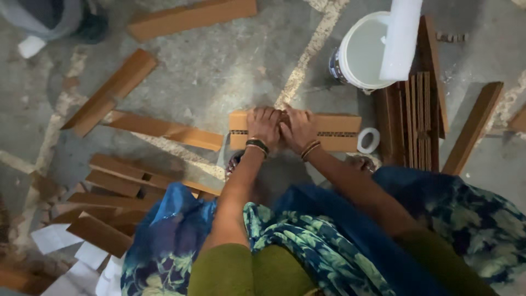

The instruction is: The person sits on the floor and assembles wooden frames by hand. They align two long wooden slats, press them together, and insert small wooden pegs into pre-drilled holes to secure the structure. The person repeatedly adjusts the alignment and presses the components to ensure a tight fit.

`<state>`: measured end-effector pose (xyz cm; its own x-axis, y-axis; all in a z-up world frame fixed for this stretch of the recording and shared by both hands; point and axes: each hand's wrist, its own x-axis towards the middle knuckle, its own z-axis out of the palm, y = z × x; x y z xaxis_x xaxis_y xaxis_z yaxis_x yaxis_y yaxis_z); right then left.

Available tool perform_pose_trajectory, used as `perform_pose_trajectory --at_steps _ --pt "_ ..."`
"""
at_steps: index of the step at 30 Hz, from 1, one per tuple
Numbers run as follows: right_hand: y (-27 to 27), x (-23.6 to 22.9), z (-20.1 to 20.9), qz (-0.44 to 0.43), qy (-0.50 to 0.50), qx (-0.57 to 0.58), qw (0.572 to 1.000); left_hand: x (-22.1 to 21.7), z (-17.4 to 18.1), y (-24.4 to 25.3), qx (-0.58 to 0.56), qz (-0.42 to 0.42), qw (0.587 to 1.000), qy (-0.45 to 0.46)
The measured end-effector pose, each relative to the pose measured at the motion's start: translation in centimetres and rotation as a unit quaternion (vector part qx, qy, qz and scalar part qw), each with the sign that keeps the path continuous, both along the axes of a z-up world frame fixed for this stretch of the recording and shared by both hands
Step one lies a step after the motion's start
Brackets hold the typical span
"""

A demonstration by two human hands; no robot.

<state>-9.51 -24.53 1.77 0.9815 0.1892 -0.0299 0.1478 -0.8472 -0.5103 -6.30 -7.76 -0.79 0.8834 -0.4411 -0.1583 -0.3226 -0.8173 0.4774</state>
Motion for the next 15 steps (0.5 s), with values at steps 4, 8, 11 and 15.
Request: perform_pose_trajectory --at_steps 4,8,11,15 --pt "0.9 0.1 -0.6 -0.056 0.004 0.083 0.995 -0.2 -1.9 1.8 0.105 0.054 0.985 -0.125" --pt "4.2 1.6 -0.6 -0.004 -0.04 0.166 0.985 0.8 -2.2 5.7 0.082 0.136 0.977 -0.14" --pt "5.9 2.4 -0.2 0.08 0.055 0.069 0.993 0.6 -2.1 6.3 0.095 0.119 0.984 -0.092" --pt "6.2 2.1 -0.1 0.101 -0.03 0.017 0.994 0.8 -0.7 6.6 0.088 0.094 0.988 -0.086"
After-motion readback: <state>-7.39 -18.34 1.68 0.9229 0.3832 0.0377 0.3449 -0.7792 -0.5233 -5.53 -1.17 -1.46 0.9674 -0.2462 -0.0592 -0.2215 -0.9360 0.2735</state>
